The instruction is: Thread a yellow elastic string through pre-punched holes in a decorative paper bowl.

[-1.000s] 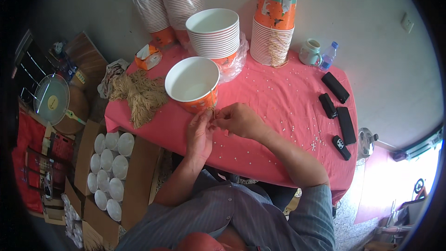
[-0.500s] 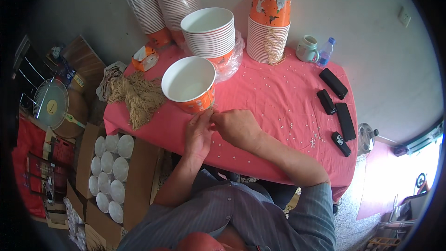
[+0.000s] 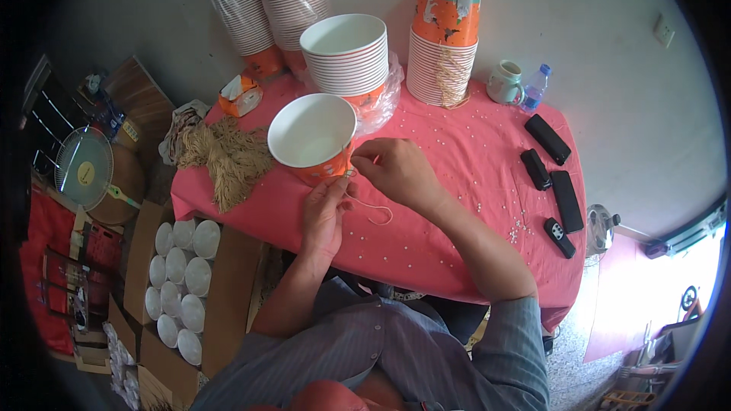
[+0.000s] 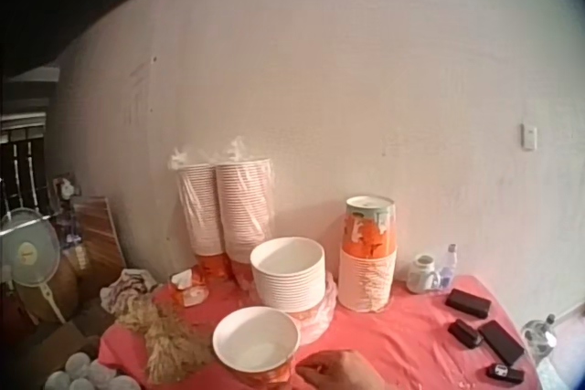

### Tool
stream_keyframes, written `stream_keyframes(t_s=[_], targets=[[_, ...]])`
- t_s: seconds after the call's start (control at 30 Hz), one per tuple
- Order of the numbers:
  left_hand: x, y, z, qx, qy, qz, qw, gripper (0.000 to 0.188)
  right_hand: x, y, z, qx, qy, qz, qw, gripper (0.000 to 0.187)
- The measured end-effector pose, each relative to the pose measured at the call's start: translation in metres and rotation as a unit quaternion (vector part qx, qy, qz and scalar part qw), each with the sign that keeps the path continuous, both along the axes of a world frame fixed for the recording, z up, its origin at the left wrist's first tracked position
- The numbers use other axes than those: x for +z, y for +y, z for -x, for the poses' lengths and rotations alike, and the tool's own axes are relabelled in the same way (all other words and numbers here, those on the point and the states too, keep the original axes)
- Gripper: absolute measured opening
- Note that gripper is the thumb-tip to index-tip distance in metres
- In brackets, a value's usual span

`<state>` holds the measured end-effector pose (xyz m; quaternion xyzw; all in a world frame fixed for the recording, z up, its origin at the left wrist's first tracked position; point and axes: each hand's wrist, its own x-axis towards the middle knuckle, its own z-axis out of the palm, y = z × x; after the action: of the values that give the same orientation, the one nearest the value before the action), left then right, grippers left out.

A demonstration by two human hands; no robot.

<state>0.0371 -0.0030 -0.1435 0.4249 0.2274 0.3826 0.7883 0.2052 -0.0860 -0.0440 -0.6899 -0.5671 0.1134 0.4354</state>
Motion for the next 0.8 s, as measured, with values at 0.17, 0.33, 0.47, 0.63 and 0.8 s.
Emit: stream_keyframes(t_s=[0.17, 0.33, 0.47, 0.63, 0.8], targets=[[0.002, 0.0, 0.003, 0.03, 0.037, -0.04, 0.998, 0.022, -0.005, 0.015, 0.01, 0.008, 0.006, 0.025, 1.0, 0.022], [-0.002, 0.001, 0.002, 0.032, 0.045, -0.065, 0.996, 0.023, -0.014, 0.021, 0.002, 0.045, 0.106, 0.042, 0.993, 0.022], [-0.004, 0.002, 0.001, 0.039, 0.038, -0.064, 0.996, 0.022, -0.009, 0.021, 0.001, 0.061, 0.284, 0.051, 0.955, 0.022], [0.008, -0.005, -0.002, 0.042, 0.037, -0.045, 0.997, 0.018, -0.015, 0.022, -0.005, 0.063, 0.319, 0.034, 0.945, 0.018], [0.005, -0.002, -0.001, 0.038, 0.029, -0.065, 0.997, 0.02, -0.018, 0.021, -0.004, 0.099, 0.354, 0.025, 0.93, 0.012]])
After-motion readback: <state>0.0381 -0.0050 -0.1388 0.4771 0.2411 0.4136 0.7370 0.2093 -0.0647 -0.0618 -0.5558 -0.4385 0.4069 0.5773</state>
